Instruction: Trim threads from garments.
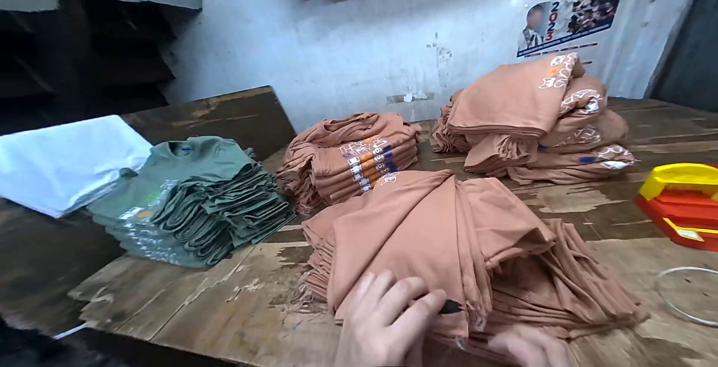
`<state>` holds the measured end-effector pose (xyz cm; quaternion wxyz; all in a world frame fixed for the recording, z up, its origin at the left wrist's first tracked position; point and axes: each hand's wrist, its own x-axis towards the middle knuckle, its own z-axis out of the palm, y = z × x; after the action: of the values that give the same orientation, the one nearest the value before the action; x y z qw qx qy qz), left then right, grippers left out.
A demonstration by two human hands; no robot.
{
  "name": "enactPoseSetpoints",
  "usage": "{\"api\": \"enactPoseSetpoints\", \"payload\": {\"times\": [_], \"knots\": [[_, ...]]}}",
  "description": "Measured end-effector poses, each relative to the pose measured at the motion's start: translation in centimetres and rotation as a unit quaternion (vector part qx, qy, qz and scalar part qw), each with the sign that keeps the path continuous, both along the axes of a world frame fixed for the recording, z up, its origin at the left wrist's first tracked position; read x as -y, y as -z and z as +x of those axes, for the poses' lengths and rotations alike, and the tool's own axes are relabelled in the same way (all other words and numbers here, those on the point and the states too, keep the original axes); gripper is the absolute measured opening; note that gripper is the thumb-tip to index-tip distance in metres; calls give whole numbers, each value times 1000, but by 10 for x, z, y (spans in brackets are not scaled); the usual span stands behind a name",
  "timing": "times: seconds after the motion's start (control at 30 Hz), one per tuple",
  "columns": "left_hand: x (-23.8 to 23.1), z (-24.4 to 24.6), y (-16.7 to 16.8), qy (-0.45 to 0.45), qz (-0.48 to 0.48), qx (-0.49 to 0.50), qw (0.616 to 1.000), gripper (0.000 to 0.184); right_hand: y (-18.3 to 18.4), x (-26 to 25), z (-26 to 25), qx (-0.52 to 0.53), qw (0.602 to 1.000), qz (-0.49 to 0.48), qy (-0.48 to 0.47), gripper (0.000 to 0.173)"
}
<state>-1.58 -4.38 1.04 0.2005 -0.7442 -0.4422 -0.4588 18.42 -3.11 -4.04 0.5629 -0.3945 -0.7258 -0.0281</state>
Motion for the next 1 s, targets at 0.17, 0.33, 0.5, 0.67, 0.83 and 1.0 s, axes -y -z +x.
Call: {"api": "enactPoseSetpoints", "payload": {"times": [0.17,0.33,0.5,0.67,0.83,1.0], "knots": [[7,3,-5,-9,10,-30,999,16,-4,-10,-10,-44,998,27,32,18],[8,17,2,-15,33,-72,997,16,4,-7,-6,-50,995,82,-20,17],[6,3,1,-20,1,22,1000,15,5,-18,-7,1,993,120,8,28],[6,-2,4,23,-19,10,1000,16,8,-24,-4,-73,989,121,-39,10],[-1,3,9,11,22,-12,1000,12,12,-15,-2,4,984,146,-102,13],[5,-6,6,26,-90,10,996,23,24,-18,-1,14,988,126,-93,30]]}}
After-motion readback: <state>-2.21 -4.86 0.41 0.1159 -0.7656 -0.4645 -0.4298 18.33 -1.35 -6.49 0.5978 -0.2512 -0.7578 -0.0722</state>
